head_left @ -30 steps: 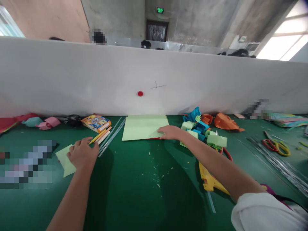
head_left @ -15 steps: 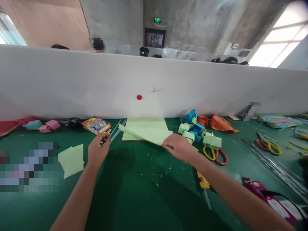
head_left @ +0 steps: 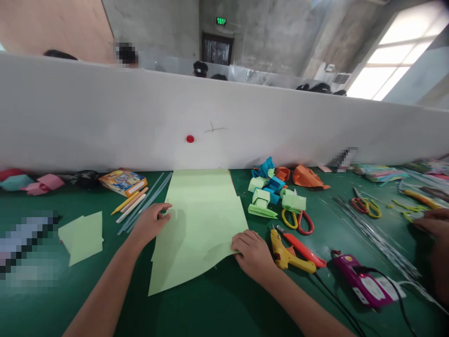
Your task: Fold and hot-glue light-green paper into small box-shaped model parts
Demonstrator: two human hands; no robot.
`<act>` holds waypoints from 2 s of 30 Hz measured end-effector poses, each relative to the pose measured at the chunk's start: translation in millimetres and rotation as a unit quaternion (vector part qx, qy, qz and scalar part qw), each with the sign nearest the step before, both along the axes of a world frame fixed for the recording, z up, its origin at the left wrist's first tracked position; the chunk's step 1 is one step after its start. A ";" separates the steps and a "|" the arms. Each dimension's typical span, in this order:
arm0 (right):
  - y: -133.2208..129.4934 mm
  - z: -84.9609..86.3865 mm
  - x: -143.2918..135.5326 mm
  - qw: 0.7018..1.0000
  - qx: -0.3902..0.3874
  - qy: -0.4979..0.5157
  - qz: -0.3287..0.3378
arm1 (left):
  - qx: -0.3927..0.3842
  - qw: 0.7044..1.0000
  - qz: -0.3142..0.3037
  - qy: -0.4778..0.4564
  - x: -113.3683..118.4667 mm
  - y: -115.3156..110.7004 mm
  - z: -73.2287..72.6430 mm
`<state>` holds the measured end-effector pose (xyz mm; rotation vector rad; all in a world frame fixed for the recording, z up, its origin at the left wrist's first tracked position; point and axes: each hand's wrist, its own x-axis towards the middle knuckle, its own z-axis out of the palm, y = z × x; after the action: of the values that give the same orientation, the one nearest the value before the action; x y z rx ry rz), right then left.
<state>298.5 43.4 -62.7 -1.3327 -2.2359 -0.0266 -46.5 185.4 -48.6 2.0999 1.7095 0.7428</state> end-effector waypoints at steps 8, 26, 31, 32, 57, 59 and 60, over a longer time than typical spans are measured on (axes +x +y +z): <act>62.7 4.8 -12.2 0.994 -0.015 -0.077 -0.073 | 0.066 0.995 0.042 0.058 -10.4 -3.3 -11.9; 80.1 13.2 -28.8 0.992 -0.096 -0.074 0.032 | 0.125 0.989 -0.008 0.083 -13.4 -79.6 -12.0; -10.1 3.8 -33.6 0.984 -0.098 -0.046 0.140 | 0.136 0.986 0.053 0.086 -14.1 -77.9 -13.5; -22.5 1.8 -32.3 0.983 -0.100 -0.033 0.153 | 0.136 0.985 0.054 0.094 -15.6 -77.5 -13.7; -35.6 7.4 -13.4 0.974 -0.156 0.152 0.059 | 0.184 0.971 -0.012 0.154 -30.5 -41.9 1.8; -34.0 12.5 -5.3 0.982 -0.151 0.109 0.041 | 0.191 0.969 -0.024 0.158 -26.6 -42.6 1.8; -33.0 15.2 -0.6 0.983 -0.157 0.093 0.029 | 0.192 0.968 -0.031 0.159 -24.5 -43.0 1.5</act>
<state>297.9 10.4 -47.4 -1.3633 -2.1781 0.4710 -70.9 142.4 -47.0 2.6484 1.7563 0.8071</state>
